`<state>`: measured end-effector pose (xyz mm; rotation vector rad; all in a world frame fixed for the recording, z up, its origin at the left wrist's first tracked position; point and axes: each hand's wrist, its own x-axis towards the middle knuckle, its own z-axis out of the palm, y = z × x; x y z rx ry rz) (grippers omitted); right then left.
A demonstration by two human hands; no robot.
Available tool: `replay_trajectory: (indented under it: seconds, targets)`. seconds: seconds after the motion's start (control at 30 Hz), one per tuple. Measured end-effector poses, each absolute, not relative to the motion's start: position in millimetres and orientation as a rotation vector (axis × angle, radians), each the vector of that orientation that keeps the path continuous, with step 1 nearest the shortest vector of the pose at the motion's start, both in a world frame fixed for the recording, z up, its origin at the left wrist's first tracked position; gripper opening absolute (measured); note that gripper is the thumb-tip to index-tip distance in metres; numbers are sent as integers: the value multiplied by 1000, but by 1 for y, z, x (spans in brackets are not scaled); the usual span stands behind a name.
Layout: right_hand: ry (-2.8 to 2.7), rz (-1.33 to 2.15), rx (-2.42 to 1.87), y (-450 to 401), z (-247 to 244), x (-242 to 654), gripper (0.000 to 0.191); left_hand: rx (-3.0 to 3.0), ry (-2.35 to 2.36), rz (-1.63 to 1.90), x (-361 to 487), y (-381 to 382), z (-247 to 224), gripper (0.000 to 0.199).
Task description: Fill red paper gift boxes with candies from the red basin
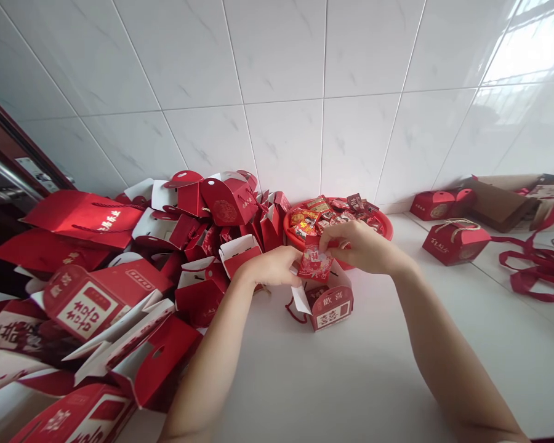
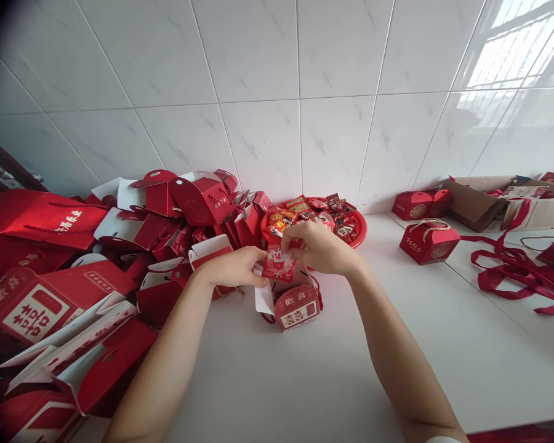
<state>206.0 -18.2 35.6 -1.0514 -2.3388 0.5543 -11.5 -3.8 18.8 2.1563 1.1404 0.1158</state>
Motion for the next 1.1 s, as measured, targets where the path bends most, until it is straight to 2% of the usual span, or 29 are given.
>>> replay_trajectory:
  seconds: [0.2, 0.53, 0.7, 0.87, 0.97, 1.1]
  targets:
    - [-2462, 396, -1163, -31, 41, 207, 24, 2295, 1181, 174, -13, -13, 28, 39]
    - [-2711, 437, -1172, -31, 33, 186, 29, 2193, 1121, 206, -18, -5, 24, 59]
    - [-2829, 333, -1369, -28, 22, 187, 23, 2172, 1240, 148, -17, -5, 25, 70]
    - [-2749, -4, -1322, -36, 22, 179, 25, 2185, 1187, 163, -12, -5, 24, 65]
    - [-2858, 147, -1169, -35, 19, 169, 27, 2165, 1125, 181, -12, -3, 21, 58]
    - [-3064, 341, -992, -21, 0, 162, 33, 2154, 1155, 166, -12, -3, 19, 60]
